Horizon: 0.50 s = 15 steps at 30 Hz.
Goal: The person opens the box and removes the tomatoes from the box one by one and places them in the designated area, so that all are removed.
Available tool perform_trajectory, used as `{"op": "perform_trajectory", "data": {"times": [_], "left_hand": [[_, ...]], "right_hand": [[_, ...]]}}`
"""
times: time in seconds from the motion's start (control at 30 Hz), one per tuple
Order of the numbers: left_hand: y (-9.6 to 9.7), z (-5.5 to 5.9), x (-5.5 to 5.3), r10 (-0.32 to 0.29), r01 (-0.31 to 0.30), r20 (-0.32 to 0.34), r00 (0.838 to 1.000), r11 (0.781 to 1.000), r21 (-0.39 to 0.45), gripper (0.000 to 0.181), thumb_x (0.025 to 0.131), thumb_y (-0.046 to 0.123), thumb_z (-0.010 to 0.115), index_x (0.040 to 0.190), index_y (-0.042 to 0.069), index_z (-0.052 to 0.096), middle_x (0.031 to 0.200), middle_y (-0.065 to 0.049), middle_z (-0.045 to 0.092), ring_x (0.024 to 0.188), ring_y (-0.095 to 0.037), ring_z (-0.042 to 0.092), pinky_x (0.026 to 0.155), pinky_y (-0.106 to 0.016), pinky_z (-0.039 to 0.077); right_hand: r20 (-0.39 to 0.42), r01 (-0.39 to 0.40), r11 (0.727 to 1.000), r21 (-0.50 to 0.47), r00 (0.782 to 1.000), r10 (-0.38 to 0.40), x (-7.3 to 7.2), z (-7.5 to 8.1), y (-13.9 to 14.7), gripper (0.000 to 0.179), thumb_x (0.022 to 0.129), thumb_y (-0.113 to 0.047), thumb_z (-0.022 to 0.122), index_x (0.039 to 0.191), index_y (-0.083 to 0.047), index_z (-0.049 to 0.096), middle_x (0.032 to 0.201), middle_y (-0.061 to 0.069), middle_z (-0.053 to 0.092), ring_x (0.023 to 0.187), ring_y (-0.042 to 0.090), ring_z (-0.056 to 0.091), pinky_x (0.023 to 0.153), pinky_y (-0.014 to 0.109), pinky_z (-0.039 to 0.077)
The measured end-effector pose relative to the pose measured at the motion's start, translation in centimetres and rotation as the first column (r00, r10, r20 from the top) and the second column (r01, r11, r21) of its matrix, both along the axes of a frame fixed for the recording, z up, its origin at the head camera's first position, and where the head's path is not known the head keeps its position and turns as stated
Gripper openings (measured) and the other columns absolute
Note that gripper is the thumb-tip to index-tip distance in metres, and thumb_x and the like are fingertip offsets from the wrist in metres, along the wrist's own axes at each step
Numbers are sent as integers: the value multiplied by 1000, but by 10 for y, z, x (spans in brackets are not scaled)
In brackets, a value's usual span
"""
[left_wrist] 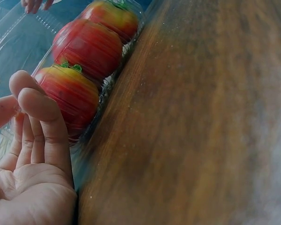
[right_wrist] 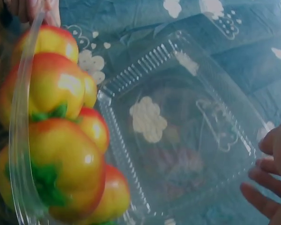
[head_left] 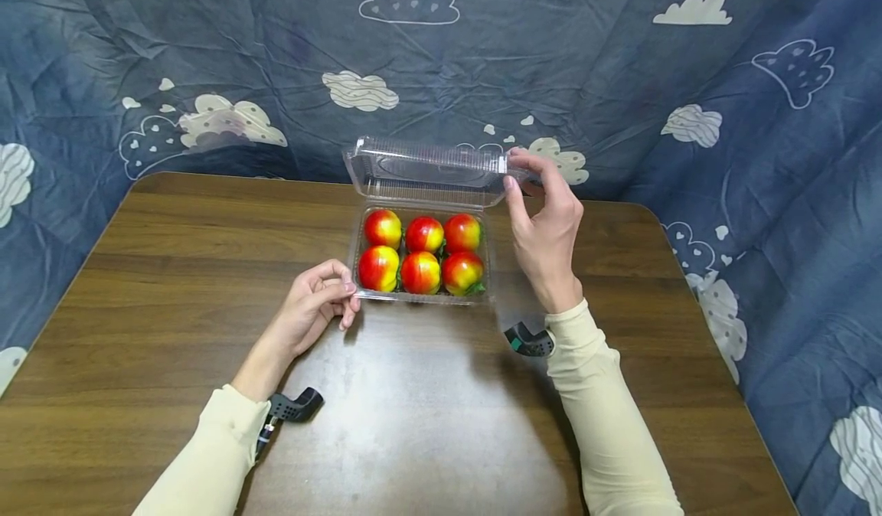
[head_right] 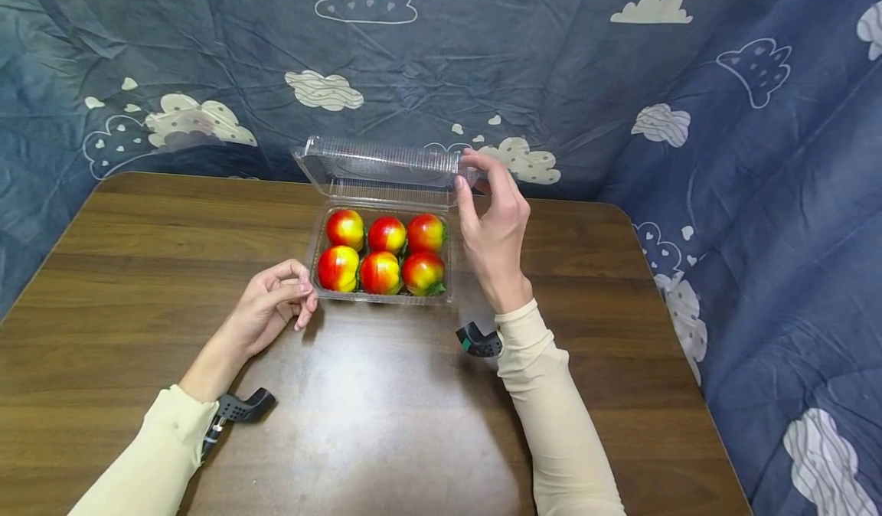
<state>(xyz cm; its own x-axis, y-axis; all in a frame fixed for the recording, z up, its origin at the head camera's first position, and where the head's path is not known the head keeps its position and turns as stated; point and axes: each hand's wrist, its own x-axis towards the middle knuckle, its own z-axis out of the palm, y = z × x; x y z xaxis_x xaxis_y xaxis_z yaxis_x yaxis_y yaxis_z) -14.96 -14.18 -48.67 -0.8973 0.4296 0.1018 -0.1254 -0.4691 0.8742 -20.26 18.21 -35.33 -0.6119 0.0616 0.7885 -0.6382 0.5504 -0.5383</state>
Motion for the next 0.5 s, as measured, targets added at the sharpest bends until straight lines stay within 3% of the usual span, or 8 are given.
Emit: {"op": "perform_trajectory", "data": {"times": [0.23,0.37,0.5], "left_hand": [[0,-1,0,5,-5,-9,1000,1000,8,16,103,-7,50,95,6,56,74,-6,71,53,-18,60,50,-24,52],[0,-1,0,8,-8,-18,1000,1000,5,18,103,-7,49,94,6,56,74,-6,71,53,-18,60,50,-24,52],[1,-1,0,7,-7,-16,1000,1000,7,18,103,-7,49,94,7,56,74,-6,71,53,-18,60,51,-24,52]], "right_hand": [[34,-18,994,-106,999,21,2,4,0,17,96,7,71,112,12,71,109,25,75,101,33,73,92,40,62],[79,-25,994,-109,996,34,-2,-2,2,13,95,8,71,107,12,70,104,26,75,97,36,74,92,44,62],[130,-31,994,-105,990,45,-7,-11,5,12,95,9,71,107,11,71,104,25,76,96,37,74,93,37,62]]}}
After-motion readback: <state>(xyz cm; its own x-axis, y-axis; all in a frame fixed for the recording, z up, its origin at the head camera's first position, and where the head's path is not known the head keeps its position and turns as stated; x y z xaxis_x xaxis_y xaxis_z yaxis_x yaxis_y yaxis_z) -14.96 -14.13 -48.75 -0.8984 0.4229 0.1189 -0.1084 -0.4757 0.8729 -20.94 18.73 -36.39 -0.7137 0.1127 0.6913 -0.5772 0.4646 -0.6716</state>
